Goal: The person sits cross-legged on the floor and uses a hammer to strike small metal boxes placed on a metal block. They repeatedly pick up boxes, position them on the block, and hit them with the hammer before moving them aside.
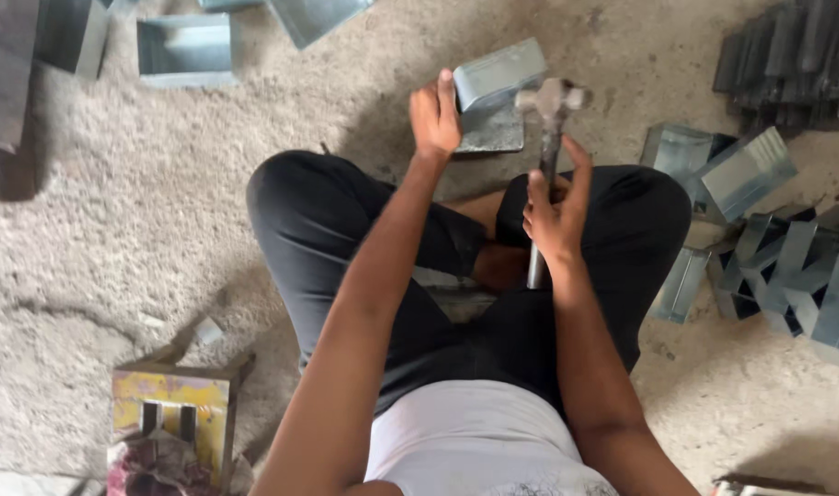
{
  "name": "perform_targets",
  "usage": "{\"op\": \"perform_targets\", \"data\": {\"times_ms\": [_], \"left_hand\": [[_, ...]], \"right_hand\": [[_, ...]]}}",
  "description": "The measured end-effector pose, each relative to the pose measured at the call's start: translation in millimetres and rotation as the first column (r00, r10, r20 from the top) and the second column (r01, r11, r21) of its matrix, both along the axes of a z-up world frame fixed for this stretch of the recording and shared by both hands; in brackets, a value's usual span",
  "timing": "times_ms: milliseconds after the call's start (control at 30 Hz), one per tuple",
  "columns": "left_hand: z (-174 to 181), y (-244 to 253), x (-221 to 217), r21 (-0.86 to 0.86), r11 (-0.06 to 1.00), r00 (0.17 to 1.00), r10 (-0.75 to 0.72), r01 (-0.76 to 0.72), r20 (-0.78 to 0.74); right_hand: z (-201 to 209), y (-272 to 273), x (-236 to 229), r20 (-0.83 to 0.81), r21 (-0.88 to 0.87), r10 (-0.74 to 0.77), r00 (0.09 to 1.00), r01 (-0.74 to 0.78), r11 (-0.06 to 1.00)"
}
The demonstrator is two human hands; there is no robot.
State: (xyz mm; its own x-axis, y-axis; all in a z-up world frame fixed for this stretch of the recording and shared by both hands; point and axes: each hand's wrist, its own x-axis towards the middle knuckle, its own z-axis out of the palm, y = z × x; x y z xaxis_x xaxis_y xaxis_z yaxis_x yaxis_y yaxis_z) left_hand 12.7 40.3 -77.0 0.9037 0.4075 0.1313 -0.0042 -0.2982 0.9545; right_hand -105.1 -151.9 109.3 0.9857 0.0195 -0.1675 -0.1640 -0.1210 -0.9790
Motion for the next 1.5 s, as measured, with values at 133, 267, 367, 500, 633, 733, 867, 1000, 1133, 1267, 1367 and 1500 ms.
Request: {"op": "perform_targets", "data": {"times_ms": [133,267,367,500,633,733,867,1000,1133,1267,1367,1500], "left_hand": [[-40.8,-22.7,5.0,0.331,0.878,0.800,0.090,-0.345,0.594],[-55.4,-37.6,-7.8,0.065,0.987,0.902,0.106,-0.146,0.418],[-33.3,-31.4,-2.2,-0.125,0.992,0.948,0.043,-0.003,0.317],[-3.1,-25.3,-10.0,-0.178,0.983,0.944,0.017,0.045,0.329],[8.7,-18.1,-2.0,-0.157,0.987,0.936,0.025,0.032,0.351],[0.5,-25.8,-10.7,-0.129,0.991,0.923,0.071,-0.023,0.379],[-17.5,-29.3,-3.7,-0.178,0.981,0.951,-0.017,0.076,0.310],[-45.3,-36.1,-2.0,0.046,0.969,0.848,0.187,-0.241,0.496],[-47.6,-46.0,-7.8,-0.062,0.992,0.958,0.126,-0.113,0.258],[-0.6,-13.0,-4.7,0.274,0.960,0.938,-0.037,-0.062,0.345],[26.1,-23.2,-7.7,0.663,0.741,0.972,-0.066,-0.105,0.227],[31.4,-41.4,-17.9,0.823,0.516,0.972,-0.141,0.236,-0.191]], "right_hand": [[57.6,6.7,-10.9,0.259,0.074,0.029,0.965,-0.050,0.996],[87.5,-8.4,-33.2,0.528,0.132,-0.005,0.849,-0.076,0.988],[79.5,-2.1,-21.4,0.512,0.017,0.061,0.857,-0.080,0.997],[75.9,6.6,-2.4,0.401,-0.538,0.432,0.808,-0.174,0.825],[89.1,10.5,-6.2,0.337,-0.433,0.326,0.883,-0.162,0.887],[90.8,14.4,-24.1,0.427,-0.238,0.107,0.898,-0.002,0.971],[81.5,25.6,-2.7,0.586,-0.747,0.545,0.599,0.139,0.650],[84.6,24.6,15.1,0.240,-0.594,0.430,0.870,-0.219,0.774],[88.8,10.0,-5.4,0.217,-0.224,0.227,0.949,-0.178,0.958],[71.3,18.8,-9.6,0.157,0.027,0.041,0.987,-0.046,0.999],[43.4,6.9,-13.9,0.005,0.127,-0.133,0.991,0.132,0.983],[-8.3,-6.4,2.3,-0.166,-0.014,-0.245,0.955,0.246,0.969]]}}
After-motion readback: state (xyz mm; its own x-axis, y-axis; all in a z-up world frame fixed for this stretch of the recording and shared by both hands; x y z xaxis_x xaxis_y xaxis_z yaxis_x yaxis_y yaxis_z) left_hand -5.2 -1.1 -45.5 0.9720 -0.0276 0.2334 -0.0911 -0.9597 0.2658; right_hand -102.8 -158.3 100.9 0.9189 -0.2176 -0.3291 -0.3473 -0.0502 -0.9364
